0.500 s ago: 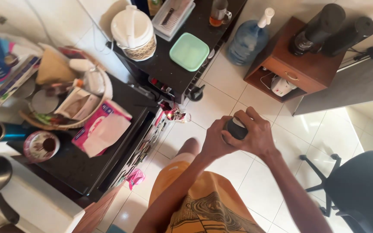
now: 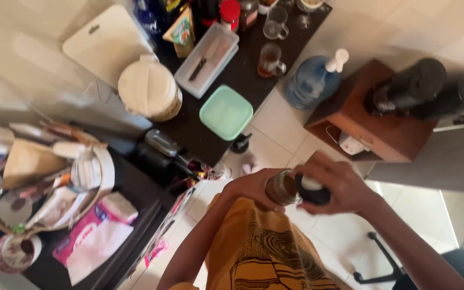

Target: Prepare coffee by scooping grounds into a filter or cup and interacting with a coffee maker.

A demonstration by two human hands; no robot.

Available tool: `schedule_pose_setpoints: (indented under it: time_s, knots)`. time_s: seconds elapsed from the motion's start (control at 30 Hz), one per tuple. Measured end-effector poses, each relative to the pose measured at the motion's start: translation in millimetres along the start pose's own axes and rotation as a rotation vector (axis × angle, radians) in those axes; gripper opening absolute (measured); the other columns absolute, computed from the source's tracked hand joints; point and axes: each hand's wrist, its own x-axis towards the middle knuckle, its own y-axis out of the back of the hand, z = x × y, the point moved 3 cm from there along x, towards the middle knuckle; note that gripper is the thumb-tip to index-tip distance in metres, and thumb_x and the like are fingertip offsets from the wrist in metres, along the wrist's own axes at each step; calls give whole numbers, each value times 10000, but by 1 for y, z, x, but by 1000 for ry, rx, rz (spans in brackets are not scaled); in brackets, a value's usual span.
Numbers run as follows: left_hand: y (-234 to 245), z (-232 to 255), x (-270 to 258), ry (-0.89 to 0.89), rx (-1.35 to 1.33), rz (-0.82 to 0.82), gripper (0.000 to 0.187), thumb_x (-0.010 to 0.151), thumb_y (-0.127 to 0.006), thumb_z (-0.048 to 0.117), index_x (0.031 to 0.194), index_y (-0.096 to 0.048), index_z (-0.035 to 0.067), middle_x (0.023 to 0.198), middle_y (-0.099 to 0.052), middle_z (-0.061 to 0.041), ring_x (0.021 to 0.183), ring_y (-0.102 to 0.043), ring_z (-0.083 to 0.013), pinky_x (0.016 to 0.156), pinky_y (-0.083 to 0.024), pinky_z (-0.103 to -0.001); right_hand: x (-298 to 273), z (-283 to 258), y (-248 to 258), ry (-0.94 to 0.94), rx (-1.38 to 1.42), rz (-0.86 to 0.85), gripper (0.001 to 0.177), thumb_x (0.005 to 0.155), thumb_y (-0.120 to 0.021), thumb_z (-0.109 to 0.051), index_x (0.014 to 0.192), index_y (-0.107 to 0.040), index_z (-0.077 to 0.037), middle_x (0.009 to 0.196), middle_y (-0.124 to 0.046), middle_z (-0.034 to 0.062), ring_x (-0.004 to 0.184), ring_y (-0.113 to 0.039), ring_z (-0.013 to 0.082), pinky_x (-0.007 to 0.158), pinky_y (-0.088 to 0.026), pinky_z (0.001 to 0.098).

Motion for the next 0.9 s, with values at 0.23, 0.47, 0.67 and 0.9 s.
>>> schedule_pose_setpoints:
  time_s: [0.23,0.47,0.67,0.9]
  knots:
    - [69,24,75,141,-178,174,676,709,-927,142,1295,-598,69,1168,-680,-67,1129,-621,-164,1004,-524,-358,31,231,28,-542,113,183,508,872,-805,-297,1249,-571,-50,1051,-676,102,952,-652,192,833,-507,292]
    - [95,-22,139,99,39,687,704,637,-917,128,1260,-592,90,1206,-668,-66,1172,-641,-197,1026,-514,-356,54,482,-20,-1118,594,203,636,829,-777,-585,1183,-587,-92,837,-521,-8,649,-488,76,522,-396,251]
    - [90,-49,180,270,248,1204,754,582,-943,106,1246,-585,93,1208,-665,-94,1162,-630,-250,1005,-502,-380,87,671,-114,-1279,605,184,704,792,-836,-618,1115,-576,-50,852,-537,68,630,-466,153,501,-345,311]
    - [76,-87,212,331,-224,1622,677,659,-862,37,1248,-533,84,1183,-648,-88,1109,-652,-202,970,-550,-363,136,721,-161,-965,-54,46,859,768,-902,-509,1336,-437,-63,1331,-387,259,1084,-584,474,906,-506,517]
